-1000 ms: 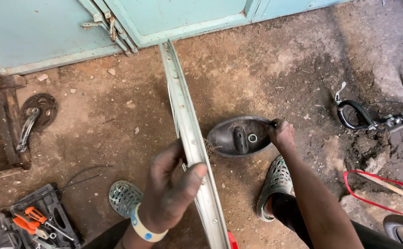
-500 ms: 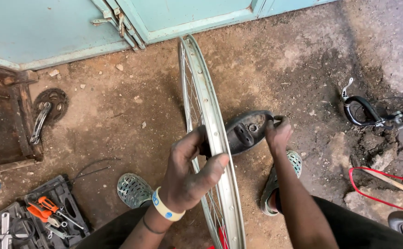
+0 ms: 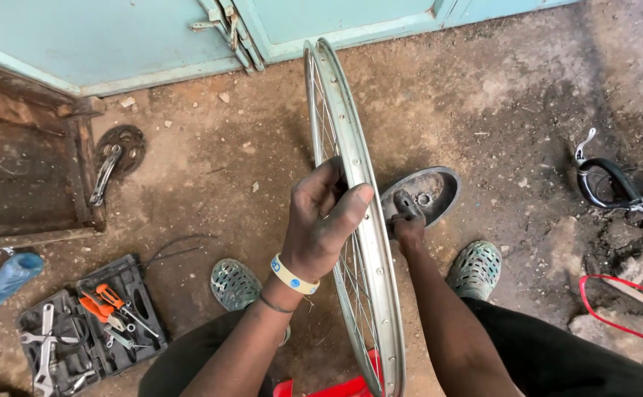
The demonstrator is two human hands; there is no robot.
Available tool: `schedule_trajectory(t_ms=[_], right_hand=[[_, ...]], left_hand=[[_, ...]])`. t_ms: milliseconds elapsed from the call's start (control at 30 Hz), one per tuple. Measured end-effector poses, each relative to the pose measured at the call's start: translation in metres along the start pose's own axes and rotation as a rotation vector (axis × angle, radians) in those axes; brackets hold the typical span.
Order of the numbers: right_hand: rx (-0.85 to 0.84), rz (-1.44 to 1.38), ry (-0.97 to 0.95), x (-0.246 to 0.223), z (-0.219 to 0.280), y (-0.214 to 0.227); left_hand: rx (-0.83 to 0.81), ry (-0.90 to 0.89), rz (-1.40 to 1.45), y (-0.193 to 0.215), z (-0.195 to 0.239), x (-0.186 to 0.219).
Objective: The person sits on the ground and works on a bicycle wheel, using a small tool to adjust the spokes and rim. The person rotates the wheel to access different sections while performing the adjustments.
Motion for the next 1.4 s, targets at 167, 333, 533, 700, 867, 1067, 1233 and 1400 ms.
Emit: schedule_trajectory(t_ms=[167, 333, 533, 700, 867, 1067, 1233, 1400], right_hand=[[0.111, 0.437, 0.458, 0.169, -0.076, 0.037], [-0.043, 0.361, 0.685, 0.023, -0.098, 0.024], [-0.005, -0.223, 0.294, -0.285, 0.011, 0.147], [-0.064, -0.130, 0.588, -0.496, 0.218, 0.183], [-0.196, -0.143, 0.820, -0.498, 0.333, 0.158], [-0.292, -0.097, 0.995, -0.499, 0.337, 0.136], [-0.354, -0.089, 0.942, -0.497, 0.322, 0.120], [-0.283, -0.097, 0.936, -0.509, 0.291, 0.122]], left_hand=[[0.009, 0.029, 0.035, 0.006, -0.006, -0.004], [0.003, 0.021, 0.055, 0.008, -0.009, -0.005], [0.000, 0.035, 0.061, 0.008, -0.007, -0.019], [0.025, 0.061, 0.135, 0.007, -0.003, -0.011], [0.069, 0.086, 0.271, 0.015, -0.001, 0.001], [0.078, 0.044, 0.269, 0.033, -0.008, -0.026], [0.064, -0.007, 0.253, 0.036, -0.001, -0.005], [0.250, -0.067, 0.012, 0.041, 0.016, 0.005]])
Point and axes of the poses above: each hand's wrist, its own z-axis away from the middle knuckle, its own y-axis out of the back of the hand, x = y × z, the point moved 10 cm from there along -z, towards the middle knuckle, and after that the axes turned 2 degrees about z, right-handed, at the moved point
